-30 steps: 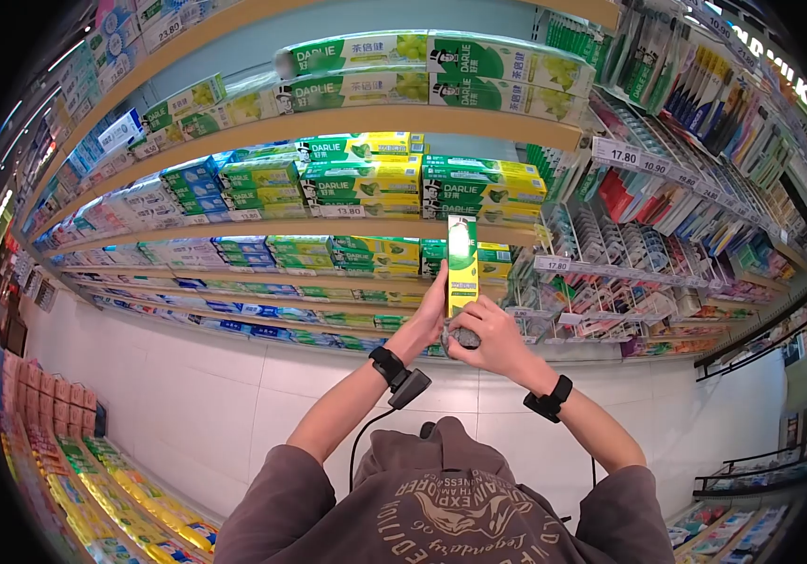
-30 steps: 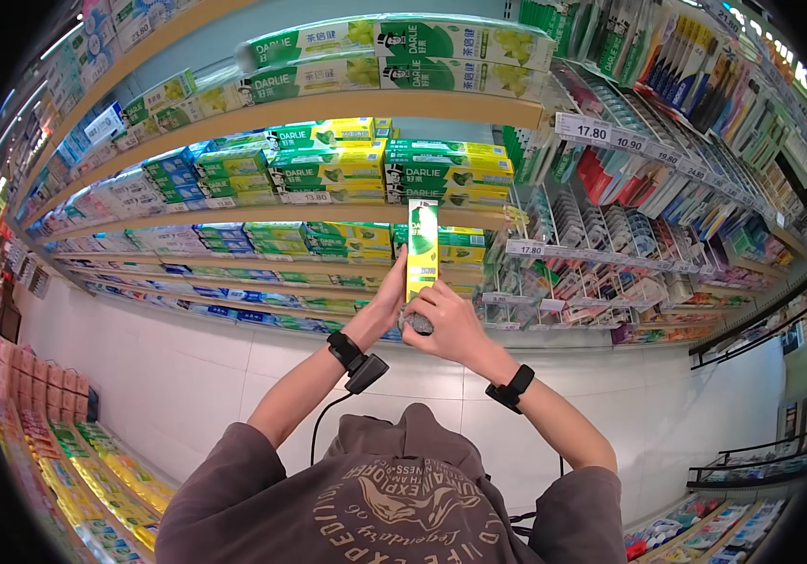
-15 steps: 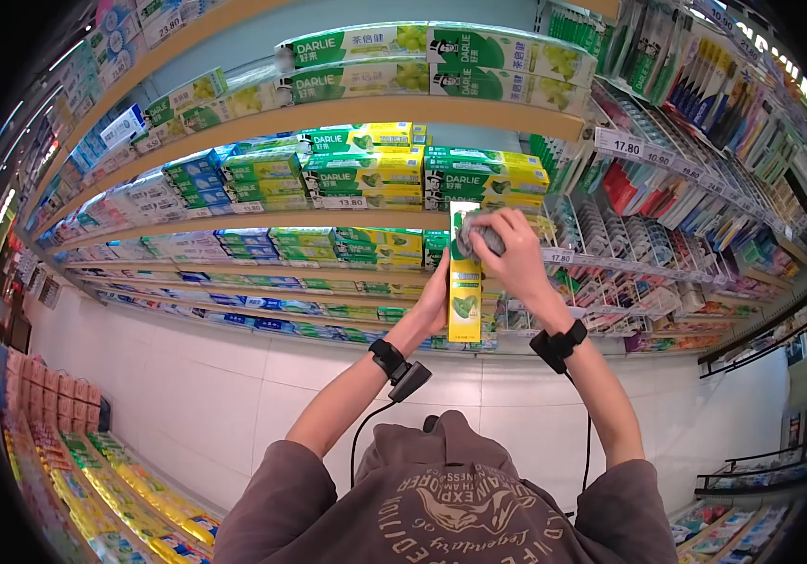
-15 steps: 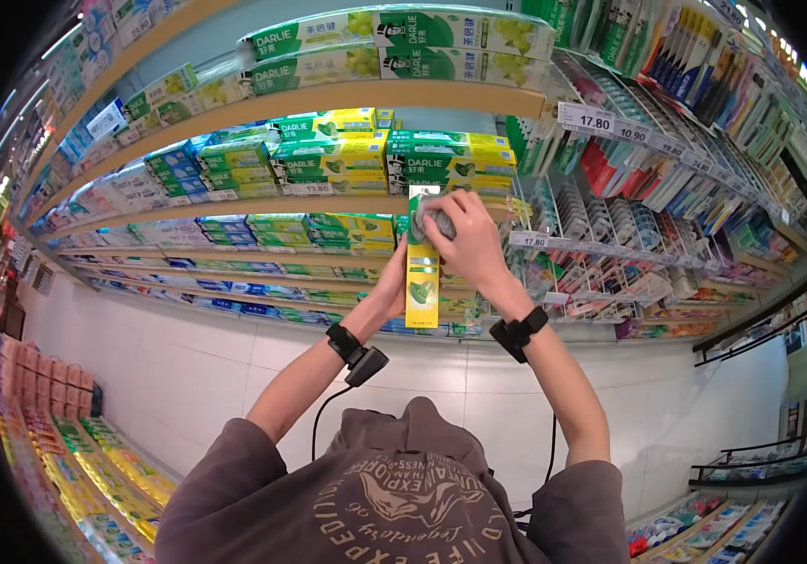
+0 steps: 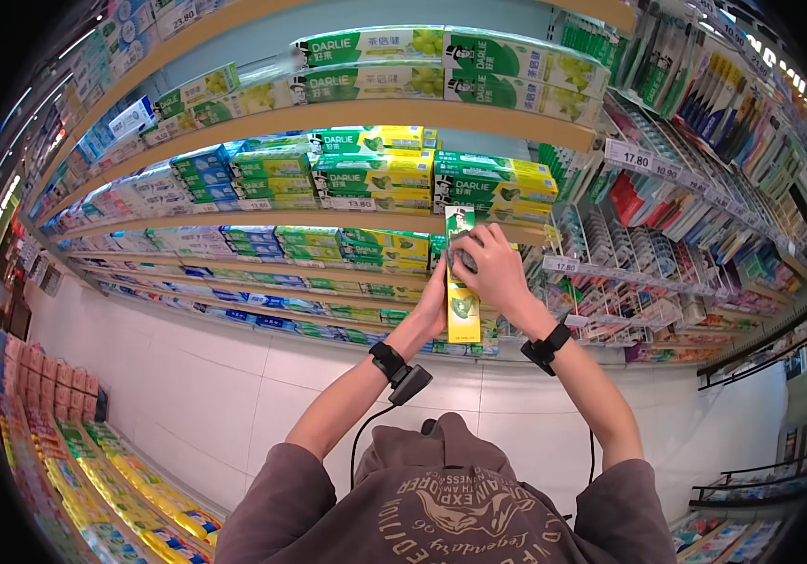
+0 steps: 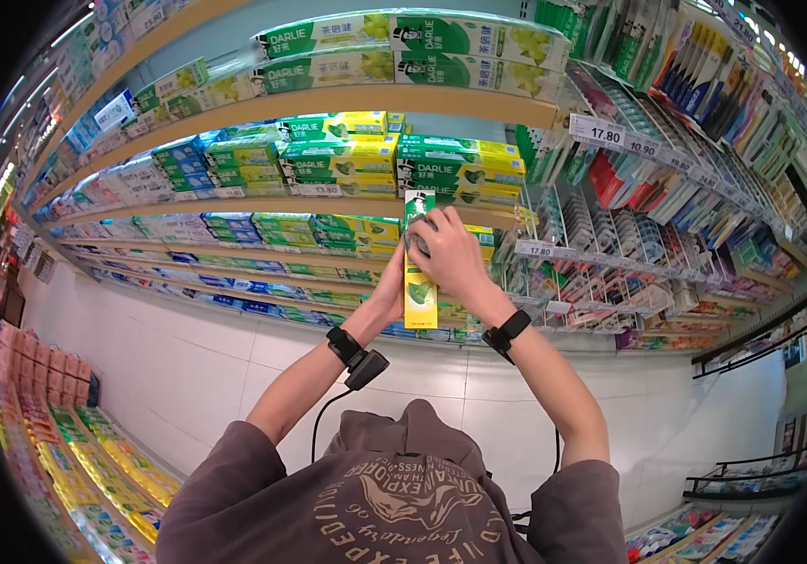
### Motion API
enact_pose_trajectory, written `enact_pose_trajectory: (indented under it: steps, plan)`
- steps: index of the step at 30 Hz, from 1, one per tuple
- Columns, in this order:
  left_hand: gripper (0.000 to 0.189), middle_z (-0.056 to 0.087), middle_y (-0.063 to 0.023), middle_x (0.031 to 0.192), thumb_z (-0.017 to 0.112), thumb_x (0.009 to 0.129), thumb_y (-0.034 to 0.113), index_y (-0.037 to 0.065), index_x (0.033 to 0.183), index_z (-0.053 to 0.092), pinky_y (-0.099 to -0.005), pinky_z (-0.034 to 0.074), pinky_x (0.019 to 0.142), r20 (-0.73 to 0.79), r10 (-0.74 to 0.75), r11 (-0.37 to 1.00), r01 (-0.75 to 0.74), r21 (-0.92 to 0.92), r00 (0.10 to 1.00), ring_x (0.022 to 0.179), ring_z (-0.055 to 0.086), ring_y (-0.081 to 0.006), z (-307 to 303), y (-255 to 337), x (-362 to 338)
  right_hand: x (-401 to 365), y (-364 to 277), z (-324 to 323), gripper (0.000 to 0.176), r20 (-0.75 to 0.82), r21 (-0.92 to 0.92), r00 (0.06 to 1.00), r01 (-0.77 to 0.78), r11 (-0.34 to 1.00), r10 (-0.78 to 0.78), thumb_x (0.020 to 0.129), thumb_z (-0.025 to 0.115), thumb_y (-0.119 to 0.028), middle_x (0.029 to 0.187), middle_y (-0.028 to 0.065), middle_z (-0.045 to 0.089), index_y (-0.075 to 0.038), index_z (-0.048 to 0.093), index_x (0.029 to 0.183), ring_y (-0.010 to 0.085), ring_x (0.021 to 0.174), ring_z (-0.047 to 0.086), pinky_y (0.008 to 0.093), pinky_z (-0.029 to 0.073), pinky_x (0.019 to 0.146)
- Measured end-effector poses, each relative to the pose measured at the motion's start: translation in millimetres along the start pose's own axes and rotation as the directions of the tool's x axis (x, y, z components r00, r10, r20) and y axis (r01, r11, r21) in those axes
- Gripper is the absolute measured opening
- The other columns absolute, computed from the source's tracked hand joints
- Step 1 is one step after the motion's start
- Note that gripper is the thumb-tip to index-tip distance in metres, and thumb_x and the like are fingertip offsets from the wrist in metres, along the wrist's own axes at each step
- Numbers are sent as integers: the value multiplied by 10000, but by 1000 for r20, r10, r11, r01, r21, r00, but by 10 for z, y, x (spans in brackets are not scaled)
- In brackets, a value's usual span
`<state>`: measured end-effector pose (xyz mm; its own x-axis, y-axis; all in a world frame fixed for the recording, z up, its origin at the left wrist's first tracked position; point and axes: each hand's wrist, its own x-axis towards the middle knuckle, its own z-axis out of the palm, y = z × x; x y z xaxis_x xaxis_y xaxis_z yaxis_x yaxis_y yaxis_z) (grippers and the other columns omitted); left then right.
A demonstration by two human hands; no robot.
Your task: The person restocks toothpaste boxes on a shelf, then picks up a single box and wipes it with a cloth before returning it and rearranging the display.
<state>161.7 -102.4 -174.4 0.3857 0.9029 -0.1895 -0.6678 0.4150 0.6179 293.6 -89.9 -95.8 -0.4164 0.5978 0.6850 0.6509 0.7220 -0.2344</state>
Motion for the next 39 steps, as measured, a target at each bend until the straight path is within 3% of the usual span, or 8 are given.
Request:
enact_pose_trajectory:
  steps: [1,6,13,27,30,32,36,39]
  plan:
    - [587,569,-45,1366,234,1078,586,184,1454,440,-392,574,966,17,10,999,-11,46,1000,1218,612,-184,-10,7,4,-60,-16,-4,150,26,3,1000,-10,1000,10,797,727,-140,972,80,621,-89,691,934,293,986,607,416,558,744]
    - [594,624,-55,1285,250,1069,603,178,1393,508,-447,573,962,54,-34,999,35,-4,998,1168,639,-206,61,67,-67,-349,-188,-91,153,66,59,996,-56,997,52,760,725,-164,939,63,621,-113,695,901,283,925,612,407,558,700]
    - [623,687,-78,1038,390,1026,640,88,1234,590,-348,608,776,-10,-42,997,43,62,999,897,702,-174,63,54,-36,-622,-390,-230,117,120,149,992,-46,988,29,731,745,-151,861,36,609,-119,693,831,251,835,606,388,540,642]
    - [669,680,-78,963,403,1012,660,42,1167,608,-315,596,746,-30,1,987,4,159,1000,836,690,-162,83,110,88,-881,-387,-422,126,221,198,973,25,980,-69,727,751,-160,847,17,597,-124,686,829,210,840,604,359,538,576]
    - [675,686,-84,926,411,1017,644,15,1138,625,-304,589,757,63,-40,995,34,91,997,827,693,-166,64,149,106,-840,-233,-487,142,45,224,999,-33,974,23,766,743,-139,883,60,615,-89,702,892,250,863,609,379,540,684]
    - [619,682,-85,965,466,1010,613,26,1113,630,-321,585,786,-1,-20,991,20,133,1000,834,691,-181,74,146,105,-814,-121,-436,167,-170,231,942,-249,941,291,820,731,-122,907,116,617,-40,700,963,306,876,609,391,518,793]
    - [565,685,-63,996,483,1025,566,37,1170,621,-301,580,767,-18,-19,992,21,125,1000,845,687,-155,96,133,115,-851,73,-217,250,12,477,790,-543,691,613,970,651,-191,1033,151,670,-5,660,1137,275,994,647,353,485,903]
    - [540,708,-65,1032,472,1036,547,50,1191,613,-329,612,785,-53,54,990,-47,133,997,890,717,-169,96,63,166,-896,80,-4,321,118,505,750,-609,611,650,1020,600,-263,1127,159,687,-12,627,1219,228,1055,644,339,471,937]
